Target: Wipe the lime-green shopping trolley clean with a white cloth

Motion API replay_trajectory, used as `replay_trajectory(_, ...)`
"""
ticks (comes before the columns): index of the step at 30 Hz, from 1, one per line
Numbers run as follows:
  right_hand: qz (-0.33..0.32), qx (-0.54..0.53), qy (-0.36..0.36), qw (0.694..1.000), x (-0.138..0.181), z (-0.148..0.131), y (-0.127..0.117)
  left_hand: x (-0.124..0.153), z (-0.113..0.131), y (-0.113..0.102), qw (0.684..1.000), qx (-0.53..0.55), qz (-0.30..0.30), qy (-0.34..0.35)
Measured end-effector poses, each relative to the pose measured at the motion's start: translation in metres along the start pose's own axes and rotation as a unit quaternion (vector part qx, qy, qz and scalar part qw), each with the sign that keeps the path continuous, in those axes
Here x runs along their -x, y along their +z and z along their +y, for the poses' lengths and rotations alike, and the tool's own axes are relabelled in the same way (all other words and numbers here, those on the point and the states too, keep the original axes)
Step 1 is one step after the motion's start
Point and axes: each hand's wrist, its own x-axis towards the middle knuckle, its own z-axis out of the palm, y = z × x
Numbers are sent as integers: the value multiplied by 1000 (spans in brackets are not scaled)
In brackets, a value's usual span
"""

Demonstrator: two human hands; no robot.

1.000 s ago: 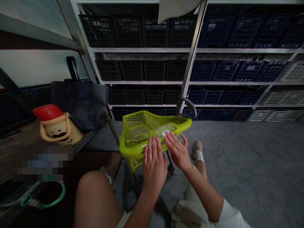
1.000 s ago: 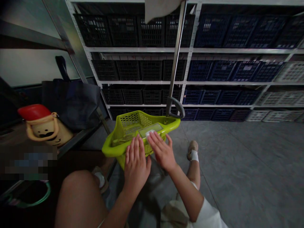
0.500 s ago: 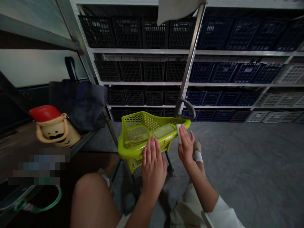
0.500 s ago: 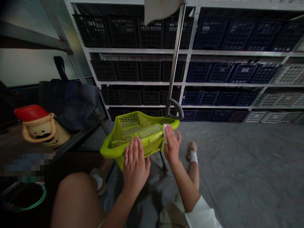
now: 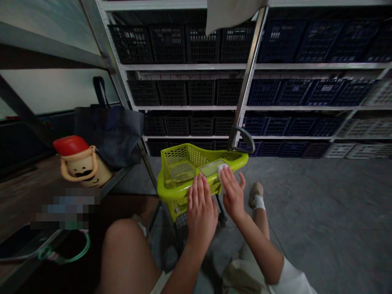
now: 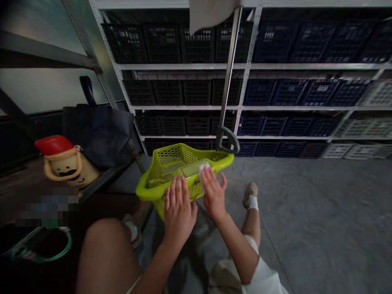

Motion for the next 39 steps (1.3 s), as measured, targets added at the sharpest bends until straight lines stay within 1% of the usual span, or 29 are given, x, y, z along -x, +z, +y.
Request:
replay_trajectory(2,-52,-25,-92,994,1,-3,-2,0,0,0,1000,-4,1,2)
replay_trajectory(3,-56,-28,-103,993,1,-1,-2,0,0,0,1000,-6,0,4)
replay_trajectory(4,-41,-22,-82,996,2,2,-1,0,0,-1,1000,-8,-3,5)
replay_trajectory(7,47,13,72,996,3,14,1,-1,-1,-2,1000,-12,-11,8)
replay_trajectory(8,59,16,100,993,3,14,2,-1,0,-2,1000,-13,-10,7)
replay_trajectory(9,51,11,94,994,4,13,2,-1,0,-2,1000,-12,-10,5)
replay_trajectory(10,24,-2,54,998,5,9,2,-1,0,-1,1000,-11,-8,4)
replay_trajectory(12,-39,-31,-64,997,6,3,0,-1,0,-1,1000,-12,-6,4)
replay_trajectory(13,-57,-38,-104,992,6,2,0,0,-1,-1,1000,-13,-6,5)
replay_trajectory(14,-58,-37,-112,991,6,4,0,0,-1,-1,1000,-13,-6,6)
replay_trajectory(15,-41,-29,-85,995,6,7,0,0,-1,-2,1000,-14,-7,7)
replay_trajectory(18,54,10,75,996,4,18,4,-1,0,-3,1000,-12,-9,6)
replay_trajectory(19,65,14,99,993,5,18,5,-1,0,-3,1000,-12,-8,3)
replay_trajectory(20,57,12,87,994,5,16,5,-1,1,-3,1000,-12,-8,1)
replay_trajectory(22,-5,-9,-10,1000,7,8,5,-1,1,-2,1000,-13,-9,-2)
replay_trajectory(23,-36,-19,-62,997,8,4,5,-1,1,-2,1000,-12,-11,-2)
replay_trajectory(24,-53,-24,-95,994,8,3,5,-1,0,-2,1000,-11,-12,-1)
replay_trajectory(25,-51,-24,-98,994,7,3,5,-1,0,-2,1000,-9,-13,1)
replay_trajectory(26,-31,-18,-72,997,6,6,5,-1,0,-2,1000,-7,-14,2)
replay_trajectory(28,35,2,31,999,3,12,5,-1,0,-1,1000,-3,-14,1)
replay_trajectory(29,59,10,78,995,2,14,5,-1,0,-1,1000,-2,-12,1)
replay_trajectory(30,67,13,102,992,1,13,4,-1,0,-1,1000,-2,-11,0)
replay_trajectory(31,56,10,97,994,0,9,2,-1,0,-1,1000,-2,-9,-1)
replay_trajectory(32,28,0,62,998,-1,4,0,-1,0,0,1000,-4,-6,-1)
replay_trajectory(34,-41,-29,-42,998,-1,-6,-3,0,0,0,1000,-9,0,1)
replay_trajectory(35,-64,-40,-84,994,-1,-8,-5,0,0,0,1000,-12,0,2)
replay_trajectory(36,-73,-45,-103,991,-1,-7,-6,0,0,0,1000,-14,-2,5)
replay_trajectory(37,-65,-44,-93,993,-2,-4,-6,0,0,-1,1000,-15,-5,6)
replay_trajectory(39,-7,-25,-5,1000,-3,7,-5,0,-1,-1,1000,-13,-12,7)
